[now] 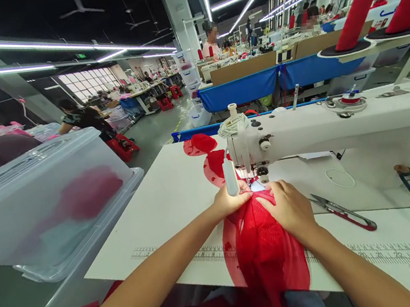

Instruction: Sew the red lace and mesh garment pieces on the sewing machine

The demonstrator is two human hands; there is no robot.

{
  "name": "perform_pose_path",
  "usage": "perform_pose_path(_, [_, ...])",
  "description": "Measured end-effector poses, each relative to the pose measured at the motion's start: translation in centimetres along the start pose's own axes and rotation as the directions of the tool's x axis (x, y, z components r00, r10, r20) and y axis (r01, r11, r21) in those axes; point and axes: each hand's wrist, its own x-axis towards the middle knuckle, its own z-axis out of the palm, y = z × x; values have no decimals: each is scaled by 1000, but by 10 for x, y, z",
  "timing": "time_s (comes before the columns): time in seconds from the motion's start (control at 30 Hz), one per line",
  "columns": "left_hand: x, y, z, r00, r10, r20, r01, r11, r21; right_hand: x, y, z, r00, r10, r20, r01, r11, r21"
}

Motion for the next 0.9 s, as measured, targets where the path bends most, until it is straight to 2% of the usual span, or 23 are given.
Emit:
perform_pose_path(0.13, [-7, 8, -1, 997, -56, -56, 59, 997, 54, -1, 1, -2, 996, -89, -3, 89, 996, 12])
perform_pose_path(0.27, [-12, 18, -1, 993, -81, -83, 89, 991, 101, -2, -11, -11, 973, -227, -40, 227, 974, 10])
perform_pose_path(0.43, [-15, 21, 0, 992, -77, -103, 92, 984, 152, -2, -18, -11, 879, -477, 20, 476, 879, 36])
perform_pose_path(0.57, [-12, 15, -5, 992, -35, -121, 59, 978, 201, 1, -6, -8, 834, -550, 45, 549, 835, 23])
perform_pose_path(0.7, [-15, 12, -13, 978, 50, -202, 12, 956, 292, 4, 5, -9, 766, -642, 26, 643, 764, -61])
perform_pose_path(0.73, [-18, 12, -12, 973, 94, -210, -21, 945, 325, 4, 7, -9, 755, -656, 23, 655, 752, -75])
perform_pose_path(0.8, [-26, 11, -8, 960, 241, -140, -165, 897, 409, 5, 10, -8, 748, -663, 28, 663, 745, -74])
perform_pose_path(0.83, [-31, 10, -4, 942, 329, -68, -266, 854, 448, 5, 11, -6, 750, -660, 37, 661, 747, -65])
perform_pose_path(0.9, [-40, 3, 7, 875, 480, 66, -443, 736, 513, 4, 13, -4, 754, -656, 45, 657, 752, -44])
